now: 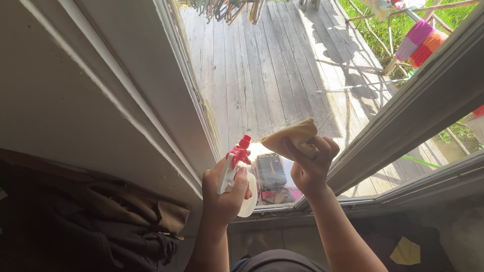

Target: The person sprays a window with a spray bottle and wipes the glass with a cloth. The person repeatedly sprays and wipes the same window area throughout the clip.

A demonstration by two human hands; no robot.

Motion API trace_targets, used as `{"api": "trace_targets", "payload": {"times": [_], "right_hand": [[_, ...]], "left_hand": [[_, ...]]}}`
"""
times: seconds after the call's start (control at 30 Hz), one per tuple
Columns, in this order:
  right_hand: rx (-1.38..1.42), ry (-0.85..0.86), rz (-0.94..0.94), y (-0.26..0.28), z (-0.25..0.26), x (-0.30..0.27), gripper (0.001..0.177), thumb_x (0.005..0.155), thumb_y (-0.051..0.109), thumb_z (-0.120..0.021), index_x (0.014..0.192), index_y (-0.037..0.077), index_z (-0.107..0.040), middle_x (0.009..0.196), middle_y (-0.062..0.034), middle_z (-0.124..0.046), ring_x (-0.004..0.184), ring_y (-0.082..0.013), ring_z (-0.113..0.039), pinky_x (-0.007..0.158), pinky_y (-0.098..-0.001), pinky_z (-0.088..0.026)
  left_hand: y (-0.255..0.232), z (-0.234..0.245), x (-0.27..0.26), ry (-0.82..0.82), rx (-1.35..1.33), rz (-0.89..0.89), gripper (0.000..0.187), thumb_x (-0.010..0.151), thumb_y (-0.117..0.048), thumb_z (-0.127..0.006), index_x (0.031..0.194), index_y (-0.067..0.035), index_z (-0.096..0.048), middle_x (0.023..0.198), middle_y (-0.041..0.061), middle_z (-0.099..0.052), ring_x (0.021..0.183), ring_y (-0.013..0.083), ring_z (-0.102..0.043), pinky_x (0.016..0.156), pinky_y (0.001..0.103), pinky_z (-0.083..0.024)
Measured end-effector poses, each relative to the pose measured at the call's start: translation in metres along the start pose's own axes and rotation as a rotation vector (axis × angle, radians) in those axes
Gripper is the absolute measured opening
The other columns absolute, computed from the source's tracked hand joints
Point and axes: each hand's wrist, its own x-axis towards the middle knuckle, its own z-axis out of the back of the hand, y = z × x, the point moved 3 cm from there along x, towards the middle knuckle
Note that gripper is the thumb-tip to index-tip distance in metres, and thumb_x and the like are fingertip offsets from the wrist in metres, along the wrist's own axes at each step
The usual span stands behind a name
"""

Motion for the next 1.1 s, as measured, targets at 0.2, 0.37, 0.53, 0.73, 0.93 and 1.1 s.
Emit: {"api": "trace_targets", "payload": {"times": [0.2, 0.37, 0.53, 0.73, 0.93, 1.1], "right_hand": [[0.009, -0.011, 0.003, 0.002, 0.000, 0.003, 0.048, 0.079, -0.007, -0.075, 0.114, 0.026, -0.079, 0.126, -0.0084, -0.049, 0.110, -0.0294, -0.039, 0.097, -0.0425, -0.038], [-0.002, -0.006, 0.009, 0.000, -0.002, 0.002, 0.047, 0.079, -0.008, -0.074, 0.114, 0.024, -0.079, 0.126, -0.0087, -0.048, 0.110, -0.0298, -0.039, 0.096, -0.0429, -0.039], [0.007, 0.007, -0.005, -0.004, -0.002, -0.001, 0.049, 0.080, -0.008, -0.073, 0.115, 0.025, -0.079, 0.127, -0.0077, -0.047, 0.112, -0.0293, -0.039, 0.099, -0.0426, -0.038], [0.009, 0.018, 0.000, -0.007, -0.003, -0.003, 0.048, 0.079, -0.008, -0.073, 0.113, 0.025, -0.079, 0.125, -0.0079, -0.047, 0.111, -0.0297, -0.038, 0.098, -0.0430, -0.037], [0.029, 0.007, 0.001, -0.008, -0.003, -0.003, 0.048, 0.079, -0.010, -0.073, 0.112, 0.025, -0.080, 0.125, -0.0081, -0.047, 0.112, -0.0290, -0.038, 0.099, -0.0420, -0.038], [0.022, 0.007, -0.003, -0.007, -0.001, -0.003, 0.048, 0.079, -0.009, -0.074, 0.113, 0.025, -0.079, 0.125, -0.0076, -0.047, 0.112, -0.0295, -0.039, 0.099, -0.0429, -0.038]], "left_hand": [[0.003, 0.002, 0.002, -0.007, -0.022, 0.019, 0.031, 0.085, 0.003, -0.056, 0.112, 0.006, -0.072, 0.054, 0.006, -0.062, 0.040, 0.0118, -0.054, 0.041, 0.024, -0.046], [0.005, 0.002, 0.004, -0.003, -0.022, -0.016, 0.031, 0.085, 0.005, -0.055, 0.111, 0.006, -0.070, 0.055, 0.005, -0.059, 0.040, 0.0122, -0.054, 0.040, 0.024, -0.046], [0.004, -0.002, 0.007, 0.002, -0.030, -0.018, 0.029, 0.085, 0.005, -0.053, 0.110, 0.006, -0.069, 0.055, 0.006, -0.061, 0.039, 0.0122, -0.052, 0.039, 0.024, -0.045], [0.006, -0.003, 0.008, 0.008, -0.036, -0.024, 0.031, 0.085, 0.006, -0.052, 0.112, 0.008, -0.068, 0.055, 0.006, -0.061, 0.039, 0.0117, -0.052, 0.040, 0.024, -0.046], [0.004, -0.004, 0.009, 0.009, -0.008, -0.035, 0.029, 0.086, 0.005, -0.054, 0.110, 0.006, -0.069, 0.053, 0.004, -0.058, 0.040, 0.0118, -0.052, 0.040, 0.024, -0.045], [0.005, -0.006, 0.006, 0.015, -0.007, -0.040, 0.030, 0.086, 0.004, -0.054, 0.112, 0.006, -0.068, 0.055, 0.004, -0.058, 0.040, 0.0120, -0.053, 0.040, 0.024, -0.047]]}}
